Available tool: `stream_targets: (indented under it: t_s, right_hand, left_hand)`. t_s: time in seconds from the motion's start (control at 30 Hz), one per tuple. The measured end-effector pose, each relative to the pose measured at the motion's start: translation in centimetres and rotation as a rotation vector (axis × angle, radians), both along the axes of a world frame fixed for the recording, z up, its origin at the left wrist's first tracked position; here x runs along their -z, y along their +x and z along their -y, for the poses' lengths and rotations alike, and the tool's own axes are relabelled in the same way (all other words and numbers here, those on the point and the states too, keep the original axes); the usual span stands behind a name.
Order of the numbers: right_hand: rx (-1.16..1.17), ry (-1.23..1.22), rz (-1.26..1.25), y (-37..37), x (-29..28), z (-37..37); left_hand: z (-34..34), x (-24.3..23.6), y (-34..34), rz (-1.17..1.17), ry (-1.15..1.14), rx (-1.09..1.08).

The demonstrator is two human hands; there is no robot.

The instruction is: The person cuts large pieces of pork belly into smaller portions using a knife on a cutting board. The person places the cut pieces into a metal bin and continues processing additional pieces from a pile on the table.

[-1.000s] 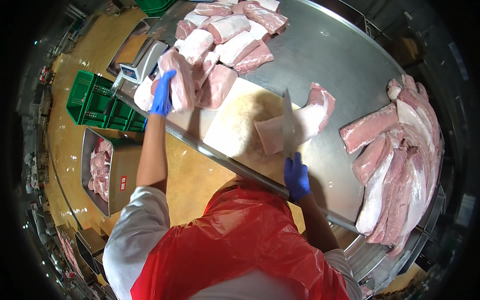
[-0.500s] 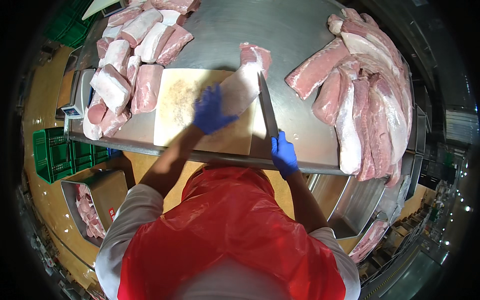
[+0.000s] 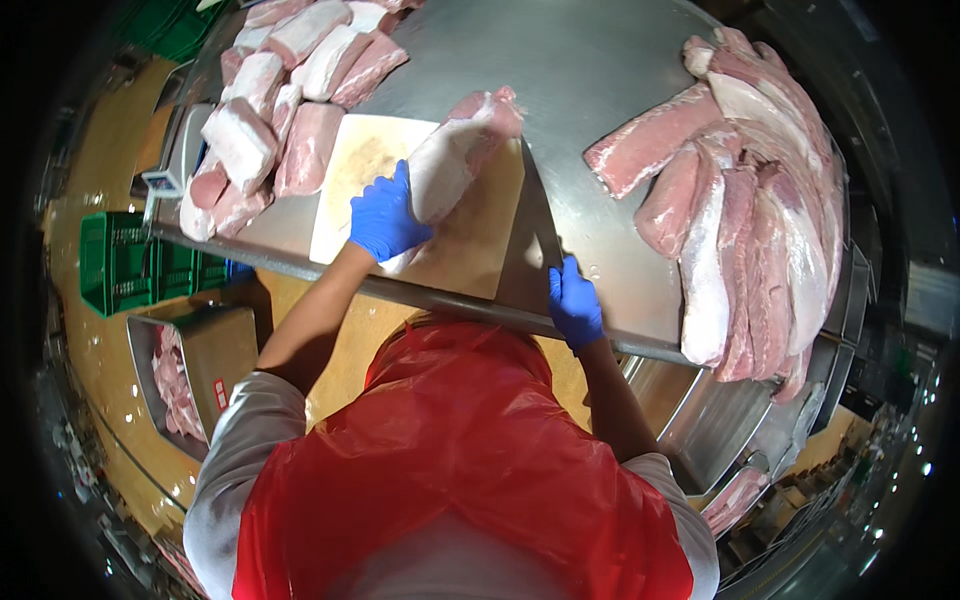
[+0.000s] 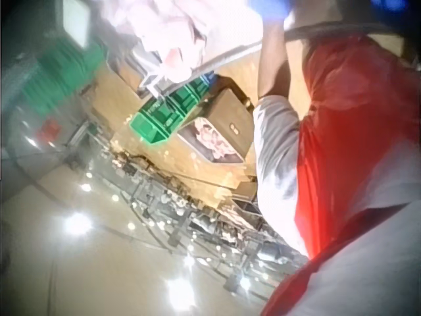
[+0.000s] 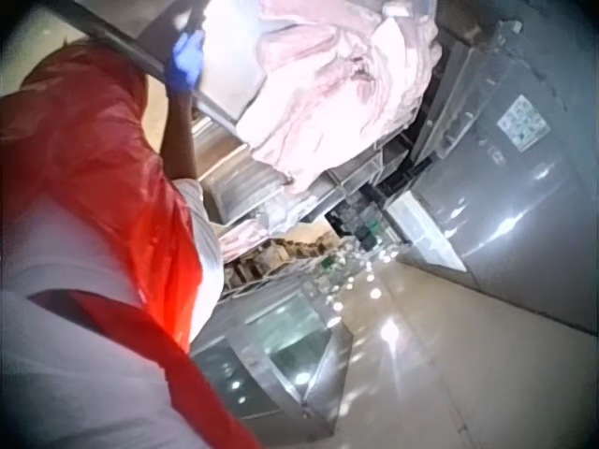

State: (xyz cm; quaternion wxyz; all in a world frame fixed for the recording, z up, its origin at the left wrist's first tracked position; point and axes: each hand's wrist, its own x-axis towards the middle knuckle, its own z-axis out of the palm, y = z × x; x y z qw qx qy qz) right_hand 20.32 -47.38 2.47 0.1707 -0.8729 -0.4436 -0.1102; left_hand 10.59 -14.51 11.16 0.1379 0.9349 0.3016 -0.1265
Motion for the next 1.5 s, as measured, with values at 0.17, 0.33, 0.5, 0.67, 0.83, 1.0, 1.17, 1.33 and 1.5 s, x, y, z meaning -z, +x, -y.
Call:
stream_targets:
  t_s: [0.17, 0.33, 0.5, 0.67, 0.83, 1.0, 1.17, 1.33, 1.5]
  right_hand:
    - [-0.143, -0.087, -0.318, -1.6, 1.0, -2.5]
    - [-0.261, -0.274, -0.397, -0.7, -0.4, -9.3]
    - [-0.401, -0.217, -0.302, 1.4, -0.5, -14.8]
    - [-0.394, -0.358, -0.349, 1.3, -0.8, -15.8]
    - [-0.292, -0.609, -0.469, 1.0, -5.1, -12.0]
    - [-0.291, -0.701, -0.428, 1.9, -6.0, -10.8]
    - [-0.451, -0.227, -0.947, 2.4, -0.2, -20.9]
    - [-0.346, -0.553, -0.66, 2.0, -1.2, -20.7]
    - [-0.259, -0.661, -0.6, 1.7, -2.9, -7.5]
  left_hand:
    - [0.6, 6.5, -6.4, 0.113, 0.027, -0.113]
    - [-1.2, 5.2, -8.8, 0.064, -0.111, -0.262]
    - [0.4, 3.8, -8.1, 0.15, -0.083, -0.285]
    - [0.6, 5.2, -7.9, 0.224, -0.022, -0.276]
    - [-3.2, 5.0, -11.2, 0.165, -0.202, -0.438]
    - [-0.5, 7.1, -10.8, 0.252, 0.019, -0.241]
    - [1.6, 7.6, -6.4, 0.122, 0.198, -0.193]
    - [-0.1, 6.3, -6.2, 0.164, 0.095, -0.248]
    - [-3.1, 3.5, -6.9, 0.18, -0.19, -0.356]
